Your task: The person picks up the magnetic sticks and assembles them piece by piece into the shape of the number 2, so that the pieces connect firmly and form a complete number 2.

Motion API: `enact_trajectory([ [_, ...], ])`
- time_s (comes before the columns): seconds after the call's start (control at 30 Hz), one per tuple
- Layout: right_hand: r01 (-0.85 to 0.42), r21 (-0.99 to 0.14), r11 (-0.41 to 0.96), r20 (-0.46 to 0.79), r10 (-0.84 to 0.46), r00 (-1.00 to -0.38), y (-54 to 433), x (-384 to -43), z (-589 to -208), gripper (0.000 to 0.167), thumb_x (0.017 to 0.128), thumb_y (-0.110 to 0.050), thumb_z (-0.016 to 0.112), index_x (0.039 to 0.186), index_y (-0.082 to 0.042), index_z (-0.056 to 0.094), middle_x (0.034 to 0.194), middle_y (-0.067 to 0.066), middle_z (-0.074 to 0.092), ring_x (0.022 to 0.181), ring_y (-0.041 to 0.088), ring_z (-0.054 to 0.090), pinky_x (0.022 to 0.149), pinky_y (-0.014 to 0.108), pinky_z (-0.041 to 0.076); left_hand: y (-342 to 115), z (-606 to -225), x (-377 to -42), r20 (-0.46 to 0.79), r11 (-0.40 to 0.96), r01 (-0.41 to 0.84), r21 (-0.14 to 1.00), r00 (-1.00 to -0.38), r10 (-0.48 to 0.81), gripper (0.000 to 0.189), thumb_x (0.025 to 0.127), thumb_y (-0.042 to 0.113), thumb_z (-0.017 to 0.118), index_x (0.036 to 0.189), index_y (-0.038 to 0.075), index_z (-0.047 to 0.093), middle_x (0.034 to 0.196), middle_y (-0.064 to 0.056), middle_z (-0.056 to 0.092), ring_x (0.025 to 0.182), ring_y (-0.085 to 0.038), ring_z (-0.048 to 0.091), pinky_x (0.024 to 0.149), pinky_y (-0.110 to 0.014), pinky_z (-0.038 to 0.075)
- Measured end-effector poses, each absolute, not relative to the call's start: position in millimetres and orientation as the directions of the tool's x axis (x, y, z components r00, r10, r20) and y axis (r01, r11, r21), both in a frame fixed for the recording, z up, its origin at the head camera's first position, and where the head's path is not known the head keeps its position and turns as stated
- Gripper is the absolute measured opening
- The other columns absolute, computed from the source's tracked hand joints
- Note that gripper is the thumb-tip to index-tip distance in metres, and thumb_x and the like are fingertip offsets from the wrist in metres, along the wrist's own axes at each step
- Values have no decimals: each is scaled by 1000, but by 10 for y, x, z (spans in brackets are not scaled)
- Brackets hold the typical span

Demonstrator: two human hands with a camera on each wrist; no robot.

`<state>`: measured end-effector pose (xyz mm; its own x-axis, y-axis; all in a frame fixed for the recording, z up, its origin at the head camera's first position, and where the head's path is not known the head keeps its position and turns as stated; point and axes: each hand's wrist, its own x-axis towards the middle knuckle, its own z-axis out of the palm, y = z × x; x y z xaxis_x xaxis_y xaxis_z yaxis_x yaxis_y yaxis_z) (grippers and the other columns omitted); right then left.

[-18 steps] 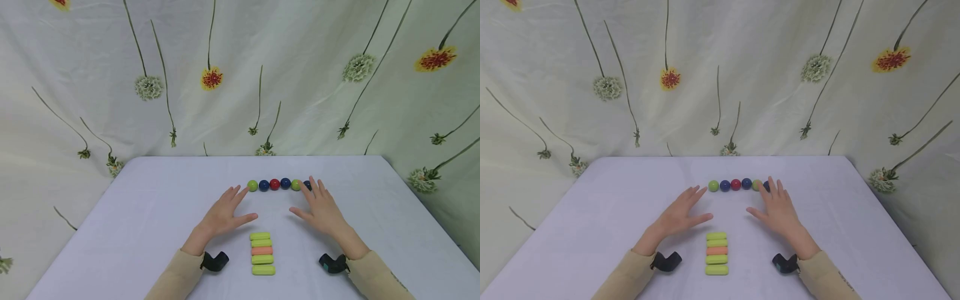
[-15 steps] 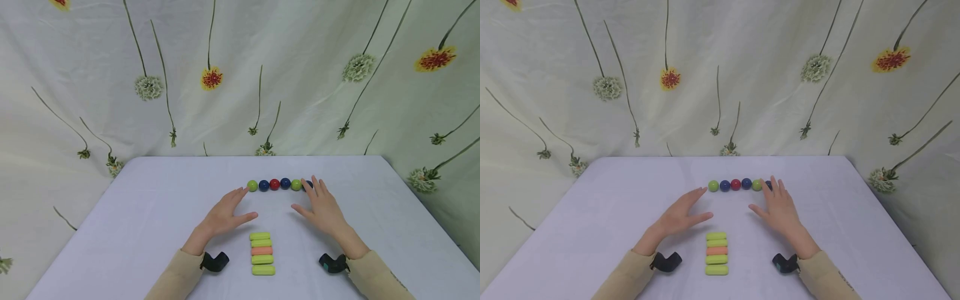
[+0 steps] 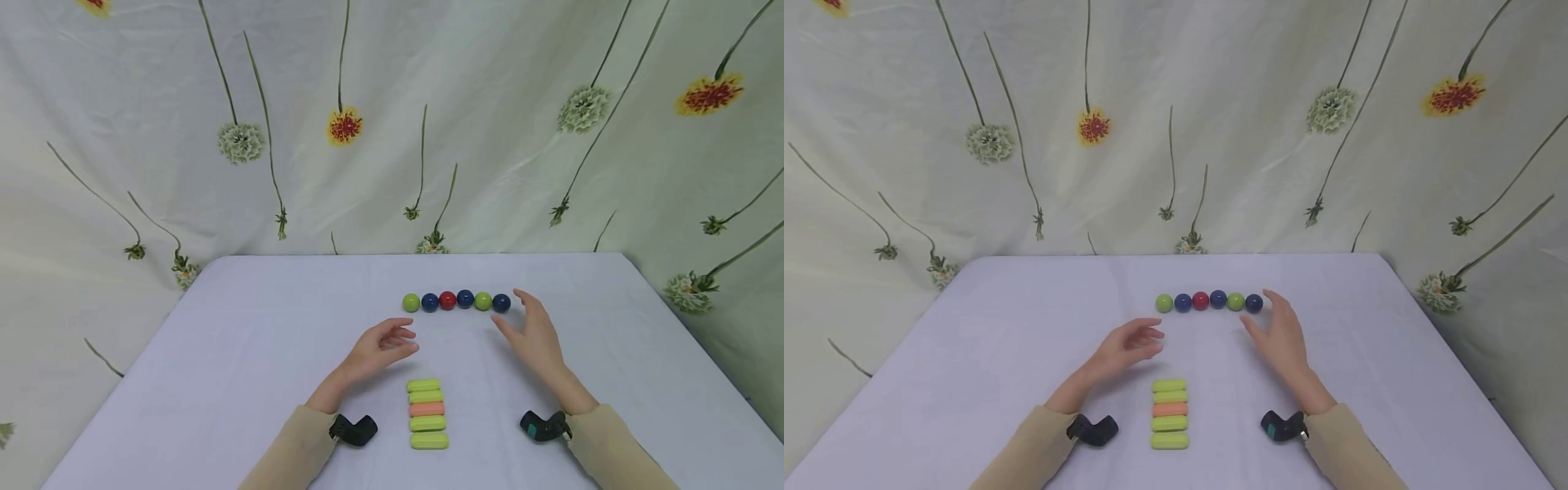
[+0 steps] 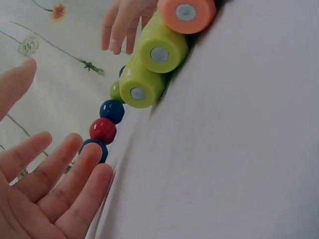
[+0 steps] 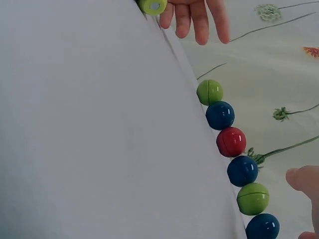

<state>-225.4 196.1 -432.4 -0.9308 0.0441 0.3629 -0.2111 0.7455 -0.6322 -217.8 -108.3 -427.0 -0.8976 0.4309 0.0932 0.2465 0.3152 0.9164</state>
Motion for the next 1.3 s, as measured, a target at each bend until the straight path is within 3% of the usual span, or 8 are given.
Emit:
enact_trajectory([
  [0.3,-219,-786,578,359,138,-923,2006,-2332,-4421,61,87,-24,68,134,4,40,133,23,44,121,36,42,100,47,34,-1069,-4221,-2098,37,206,156,966,-874,485,34,87,8,65,116,-9,59,100,-14,67,86,-21,65,76,-35,53],
  [0.53,-192,-856,480,300,160,-940,2054,-2407,-4530,58,86,-20,70,132,3,42,133,21,45,122,35,43,101,44,35,-1074,-4404,-2156,38,212,161,964,-871,489,31,85,20,71,108,-1,66,94,-6,69,82,-15,65,73,-27,53],
  [0.83,-179,-852,492,295,168,-941,2074,-2497,-4578,59,86,-27,70,132,0,45,132,20,48,118,34,47,98,43,39,-1084,-4399,-2150,8,282,200,938,-827,562,24,80,20,75,100,7,71,90,0,70,81,-15,66,76,-25,51],
  [1.0,-181,-848,497,297,164,-941,2087,-2551,-4588,60,84,-30,71,132,-2,47,131,18,50,116,32,49,97,43,40,-1086,-4372,-2136,-30,277,186,943,-781,624,25,78,16,77,100,6,71,92,-2,70,84,-17,66,79,-25,51],
  [1.3,-180,-843,506,289,145,-946,2093,-2641,-4580,57,83,-29,72,128,0,51,127,17,54,113,30,51,97,40,41,-1075,-4383,-2135,-26,277,199,940,-767,641,26,76,11,78,101,5,71,92,-2,70,84,-16,66,78,-25,52],
])
